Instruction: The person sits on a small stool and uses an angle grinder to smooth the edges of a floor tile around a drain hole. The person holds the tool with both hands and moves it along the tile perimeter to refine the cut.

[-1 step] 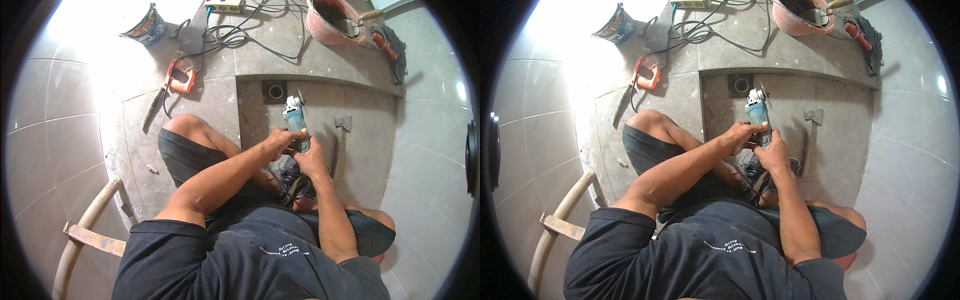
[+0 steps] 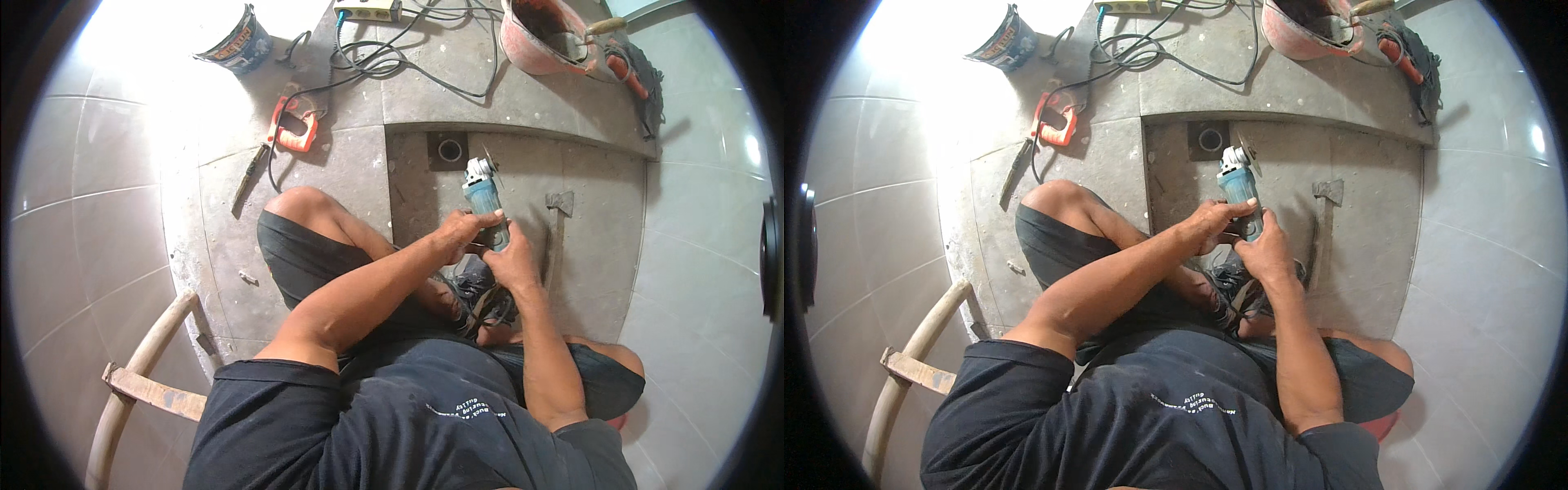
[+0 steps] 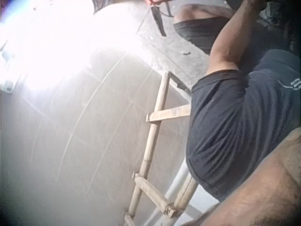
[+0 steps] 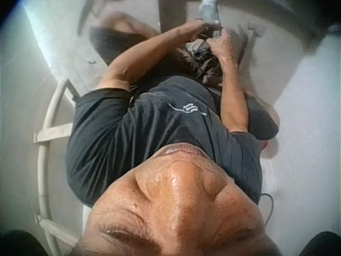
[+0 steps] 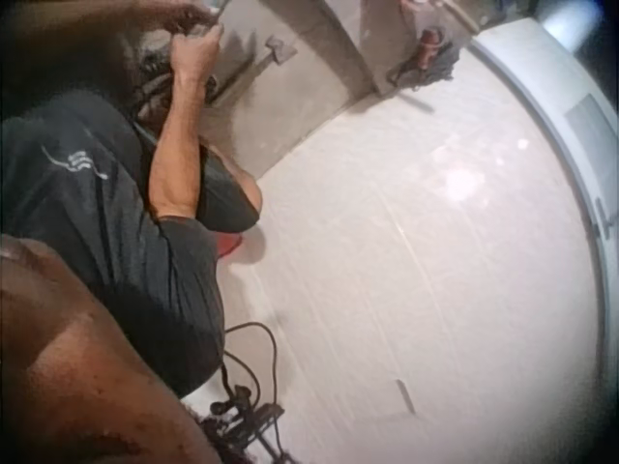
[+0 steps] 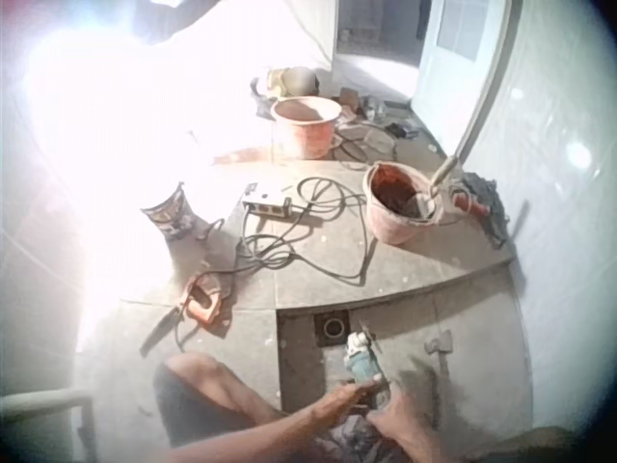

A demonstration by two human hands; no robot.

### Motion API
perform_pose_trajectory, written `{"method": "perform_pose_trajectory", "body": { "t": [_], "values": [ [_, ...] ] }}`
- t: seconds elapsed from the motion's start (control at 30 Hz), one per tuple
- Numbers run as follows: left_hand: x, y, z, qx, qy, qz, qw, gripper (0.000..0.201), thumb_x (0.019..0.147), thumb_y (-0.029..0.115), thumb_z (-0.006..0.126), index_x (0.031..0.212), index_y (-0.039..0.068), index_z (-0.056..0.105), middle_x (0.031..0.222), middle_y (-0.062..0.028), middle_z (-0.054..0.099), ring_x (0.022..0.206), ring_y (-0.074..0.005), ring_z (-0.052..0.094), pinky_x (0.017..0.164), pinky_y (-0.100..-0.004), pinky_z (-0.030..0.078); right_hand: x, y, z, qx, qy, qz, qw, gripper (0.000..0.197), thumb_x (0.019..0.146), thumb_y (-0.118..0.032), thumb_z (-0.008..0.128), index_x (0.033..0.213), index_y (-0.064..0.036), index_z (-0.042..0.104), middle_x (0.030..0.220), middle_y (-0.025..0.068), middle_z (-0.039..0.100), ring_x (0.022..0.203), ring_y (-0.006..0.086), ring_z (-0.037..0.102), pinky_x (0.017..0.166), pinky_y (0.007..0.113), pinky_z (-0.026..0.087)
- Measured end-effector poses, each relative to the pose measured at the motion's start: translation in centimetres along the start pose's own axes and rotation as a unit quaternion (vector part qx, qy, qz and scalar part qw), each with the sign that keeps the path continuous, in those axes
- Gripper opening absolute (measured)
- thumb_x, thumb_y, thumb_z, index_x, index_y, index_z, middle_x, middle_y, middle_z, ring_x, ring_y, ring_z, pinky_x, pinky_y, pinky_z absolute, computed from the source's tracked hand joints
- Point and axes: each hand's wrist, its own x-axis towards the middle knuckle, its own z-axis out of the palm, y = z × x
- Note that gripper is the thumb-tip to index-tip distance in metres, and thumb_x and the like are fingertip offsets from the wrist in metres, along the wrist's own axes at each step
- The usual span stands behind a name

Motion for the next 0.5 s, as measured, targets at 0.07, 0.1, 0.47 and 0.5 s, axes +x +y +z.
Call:
{"method": "perform_pose_trajectory", "body": {
  "t": [0.07, 0.1, 0.47, 0.5],
  "values": [
    [1.4, -0.8, 0.3, -0.074, -0.030, -0.002, 0.997, 0.055, 0.098, 0.036, 0.079, 0.134, -0.003, 0.063, 0.122, -0.0153, 0.068, 0.113, -0.0300, 0.068, 0.099, -0.0481, 0.057, -0.6, -3.6, -3.5, -0.093, -0.023, 0.025, 0.995, 0.075, 0.079, -0.019, 0.083, 0.144, 0.0033, 0.055, 0.109, 0.0296, 0.075, 0.110, 0.0410, 0.075, 0.097, 0.047, 0.058],
    [1.6, -0.8, 0.7, -0.098, -0.068, -0.009, 0.993, 0.047, 0.105, 0.036, 0.071, 0.134, 0.000, 0.061, 0.125, -0.0128, 0.067, 0.111, -0.0286, 0.069, 0.101, -0.0465, 0.055, -0.1, -3.5, -4.5, -0.083, -0.049, 0.039, 0.995, 0.082, 0.078, -0.023, 0.085, 0.150, 0.0022, 0.052, 0.110, 0.0310, 0.075, 0.111, 0.0426, 0.074, 0.100, 0.049, 0.058],
    [3.0, 0.3, -0.5, -0.268, -0.235, 0.022, 0.934, 0.041, 0.112, 0.044, 0.053, 0.128, 0.008, 0.062, 0.116, -0.0112, 0.073, 0.111, -0.0259, 0.071, 0.102, -0.0455, 0.057, 4.1, -10.7, -7.9, -0.401, -0.106, -0.050, 0.909, 0.071, 0.074, -0.028, 0.092, 0.134, -0.0033, 0.063, 0.108, 0.0268, 0.077, 0.108, 0.0457, 0.073, 0.095, 0.053, 0.059],
    [3.0, 0.6, -0.5, -0.277, -0.245, 0.023, 0.929, 0.041, 0.112, 0.045, 0.053, 0.128, 0.008, 0.062, 0.117, -0.0115, 0.073, 0.112, -0.0263, 0.071, 0.103, -0.0456, 0.057, 4.7, -11.1, -7.9, -0.411, -0.110, -0.055, 0.903, 0.069, 0.074, -0.029, 0.092, 0.131, -0.0033, 0.065, 0.106, 0.0262, 0.077, 0.107, 0.0455, 0.074, 0.094, 0.053, 0.059]
  ]
}}
